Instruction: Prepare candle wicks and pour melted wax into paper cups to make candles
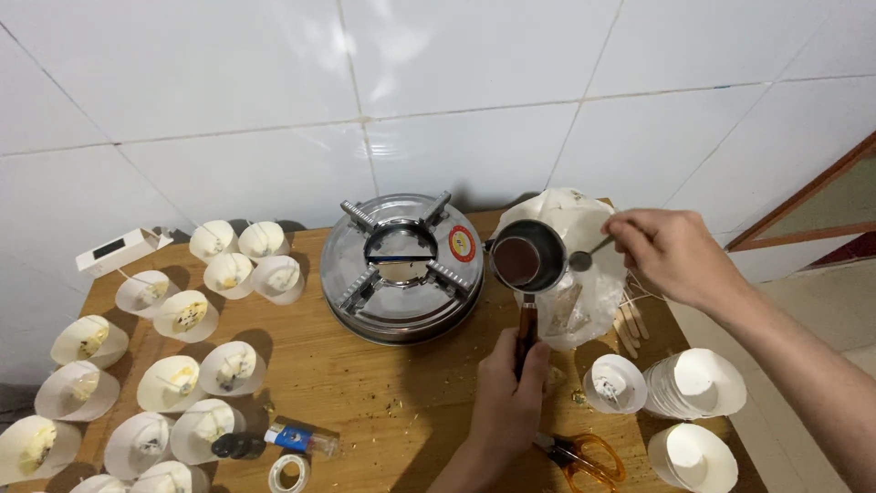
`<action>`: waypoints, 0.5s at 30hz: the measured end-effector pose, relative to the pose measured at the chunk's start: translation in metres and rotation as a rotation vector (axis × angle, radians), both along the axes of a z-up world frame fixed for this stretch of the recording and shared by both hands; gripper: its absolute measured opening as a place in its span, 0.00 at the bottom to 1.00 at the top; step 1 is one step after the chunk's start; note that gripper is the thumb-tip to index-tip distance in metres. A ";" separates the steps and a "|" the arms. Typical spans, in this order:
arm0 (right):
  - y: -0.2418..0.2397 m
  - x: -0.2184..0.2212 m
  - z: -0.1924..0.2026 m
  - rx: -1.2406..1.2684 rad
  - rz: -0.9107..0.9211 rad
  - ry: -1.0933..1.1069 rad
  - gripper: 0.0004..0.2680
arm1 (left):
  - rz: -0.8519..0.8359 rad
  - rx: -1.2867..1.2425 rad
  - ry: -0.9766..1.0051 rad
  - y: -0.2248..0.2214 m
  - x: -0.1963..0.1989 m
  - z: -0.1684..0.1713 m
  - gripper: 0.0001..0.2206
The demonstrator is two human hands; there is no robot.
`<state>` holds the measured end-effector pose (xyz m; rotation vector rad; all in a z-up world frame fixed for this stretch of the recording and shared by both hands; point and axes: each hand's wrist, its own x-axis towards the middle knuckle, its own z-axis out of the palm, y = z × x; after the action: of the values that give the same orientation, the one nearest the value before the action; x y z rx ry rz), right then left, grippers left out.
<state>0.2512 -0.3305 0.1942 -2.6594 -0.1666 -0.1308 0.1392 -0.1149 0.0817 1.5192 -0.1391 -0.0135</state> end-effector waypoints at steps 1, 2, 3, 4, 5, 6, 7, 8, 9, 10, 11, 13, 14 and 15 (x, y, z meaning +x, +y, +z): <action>-0.003 -0.002 -0.002 -0.002 -0.001 0.001 0.10 | -0.001 -0.002 0.001 -0.001 0.001 0.001 0.07; -0.006 -0.003 -0.005 -0.138 0.106 -0.070 0.10 | 0.000 -0.008 0.022 -0.001 0.002 0.003 0.07; -0.010 -0.005 -0.007 -0.274 0.213 -0.142 0.10 | 0.002 -0.013 0.043 -0.002 0.004 0.004 0.09; -0.013 -0.005 -0.011 -0.276 0.212 -0.141 0.10 | 0.000 -0.015 0.043 -0.002 0.004 0.002 0.09; -0.017 -0.006 -0.014 -0.326 0.272 -0.222 0.09 | 0.006 0.004 0.046 -0.002 0.004 0.000 0.08; -0.020 -0.007 -0.018 -0.375 0.333 -0.300 0.08 | 0.012 0.022 0.052 -0.002 0.002 -0.003 0.07; -0.021 -0.006 -0.020 -0.378 0.334 -0.296 0.08 | 0.012 0.019 0.055 -0.002 0.002 -0.002 0.07; -0.020 -0.005 -0.022 -0.393 0.342 -0.255 0.08 | 0.010 0.046 0.033 -0.001 0.002 -0.002 0.07; -0.019 -0.004 -0.023 -0.409 0.350 -0.213 0.09 | 0.009 0.072 0.011 0.000 0.001 -0.001 0.08; -0.021 -0.001 -0.024 -0.410 0.352 -0.214 0.09 | 0.012 0.072 0.010 -0.002 0.002 -0.008 0.08; -0.022 0.001 -0.025 -0.412 0.365 -0.231 0.08 | 0.021 0.081 0.006 -0.003 0.003 -0.016 0.08; -0.020 0.001 -0.023 -0.417 0.380 -0.251 0.08 | 0.032 0.089 0.000 0.000 0.002 -0.016 0.07; -0.015 -0.001 -0.021 -0.350 0.387 -0.303 0.08 | 0.004 0.047 0.049 0.003 -0.001 -0.009 0.08; -0.010 -0.003 -0.019 -0.283 0.394 -0.355 0.09 | -0.024 0.004 0.098 0.007 -0.003 -0.002 0.09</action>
<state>0.2485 -0.3409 0.1756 -2.7931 -0.8739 -0.4792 0.1363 -0.1079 0.0798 1.5180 -0.0789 -0.1075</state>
